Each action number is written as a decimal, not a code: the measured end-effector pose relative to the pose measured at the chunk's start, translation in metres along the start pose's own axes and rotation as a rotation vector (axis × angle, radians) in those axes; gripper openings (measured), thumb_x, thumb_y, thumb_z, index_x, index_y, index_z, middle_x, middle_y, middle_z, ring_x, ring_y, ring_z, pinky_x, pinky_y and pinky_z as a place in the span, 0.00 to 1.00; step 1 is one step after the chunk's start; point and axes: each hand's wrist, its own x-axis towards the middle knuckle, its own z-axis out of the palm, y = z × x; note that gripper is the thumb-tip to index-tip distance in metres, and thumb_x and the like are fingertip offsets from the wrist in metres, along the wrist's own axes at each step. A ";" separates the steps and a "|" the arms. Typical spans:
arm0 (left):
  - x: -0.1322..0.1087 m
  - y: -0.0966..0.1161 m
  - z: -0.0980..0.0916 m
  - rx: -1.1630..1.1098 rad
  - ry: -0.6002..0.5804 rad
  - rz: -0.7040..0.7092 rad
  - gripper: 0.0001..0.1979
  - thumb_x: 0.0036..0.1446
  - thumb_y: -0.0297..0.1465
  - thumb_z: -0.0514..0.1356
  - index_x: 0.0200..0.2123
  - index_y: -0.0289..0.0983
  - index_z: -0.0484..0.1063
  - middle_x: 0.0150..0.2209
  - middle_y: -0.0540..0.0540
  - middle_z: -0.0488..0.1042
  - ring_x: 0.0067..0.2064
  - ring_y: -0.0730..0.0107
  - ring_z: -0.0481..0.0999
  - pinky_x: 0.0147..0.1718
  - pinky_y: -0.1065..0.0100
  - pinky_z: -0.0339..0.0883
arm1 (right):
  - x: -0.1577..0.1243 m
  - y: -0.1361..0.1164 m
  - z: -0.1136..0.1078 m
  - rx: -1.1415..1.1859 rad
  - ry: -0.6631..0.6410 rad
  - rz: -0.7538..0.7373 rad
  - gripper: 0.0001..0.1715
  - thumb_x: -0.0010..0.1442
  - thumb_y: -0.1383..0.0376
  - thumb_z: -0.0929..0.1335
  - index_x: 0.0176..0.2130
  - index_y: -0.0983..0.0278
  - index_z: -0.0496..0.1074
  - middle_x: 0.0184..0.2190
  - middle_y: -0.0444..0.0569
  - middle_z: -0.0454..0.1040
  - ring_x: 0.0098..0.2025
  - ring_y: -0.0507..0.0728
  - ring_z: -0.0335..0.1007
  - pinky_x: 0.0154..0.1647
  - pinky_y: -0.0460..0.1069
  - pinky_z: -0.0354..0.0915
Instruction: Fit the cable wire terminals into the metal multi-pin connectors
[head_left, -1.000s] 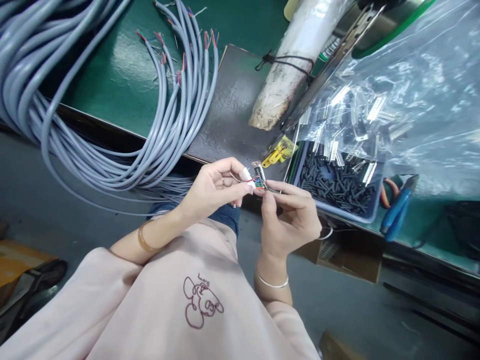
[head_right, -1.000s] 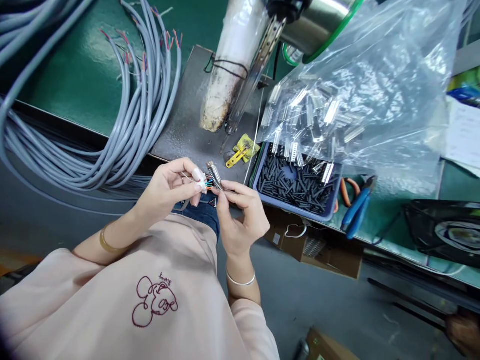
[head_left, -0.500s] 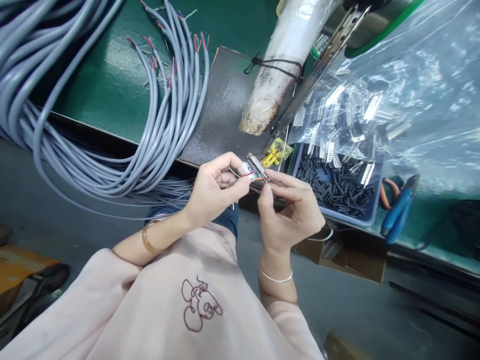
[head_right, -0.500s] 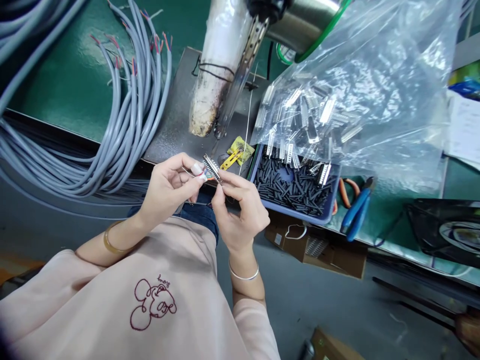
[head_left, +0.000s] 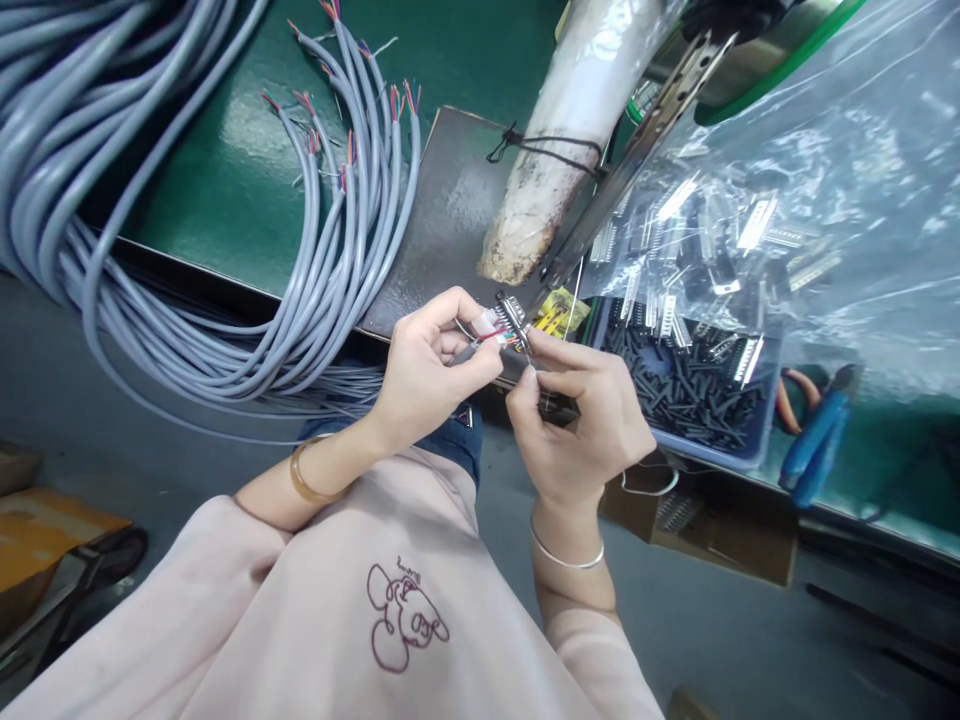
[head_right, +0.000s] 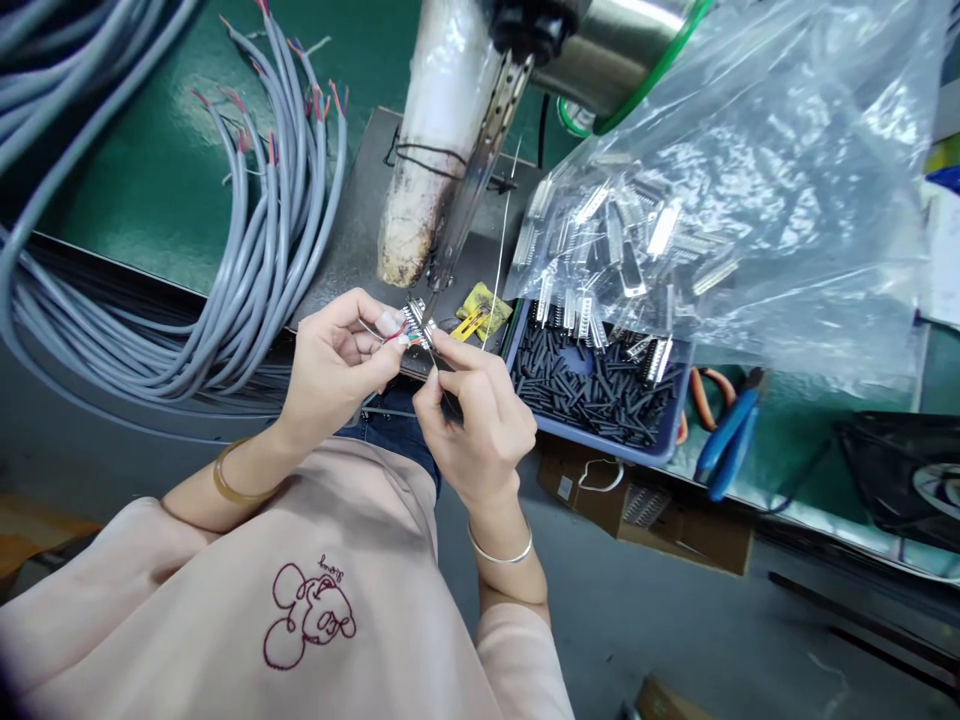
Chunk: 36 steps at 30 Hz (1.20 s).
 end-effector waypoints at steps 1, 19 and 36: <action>0.001 0.000 0.000 0.010 0.001 0.002 0.09 0.47 0.24 0.65 0.27 0.37 0.65 0.25 0.55 0.67 0.20 0.86 0.61 0.16 0.80 0.54 | 0.001 0.000 0.000 0.000 -0.003 0.008 0.13 0.58 0.76 0.70 0.31 0.60 0.66 0.40 0.47 0.84 0.39 0.53 0.83 0.39 0.46 0.77; 0.004 0.007 0.001 0.039 0.030 0.027 0.09 0.49 0.26 0.64 0.27 0.38 0.65 0.26 0.53 0.68 0.22 0.84 0.62 0.18 0.79 0.56 | 0.006 0.001 0.001 0.026 0.009 0.052 0.09 0.60 0.73 0.72 0.33 0.59 0.71 0.41 0.46 0.83 0.40 0.55 0.82 0.39 0.50 0.78; -0.002 0.002 -0.005 0.008 -0.059 -0.100 0.09 0.49 0.26 0.65 0.27 0.37 0.65 0.26 0.54 0.68 0.21 0.85 0.63 0.18 0.79 0.58 | -0.005 0.001 -0.003 0.041 -0.010 0.049 0.08 0.60 0.72 0.73 0.34 0.60 0.72 0.37 0.45 0.84 0.37 0.54 0.82 0.36 0.48 0.76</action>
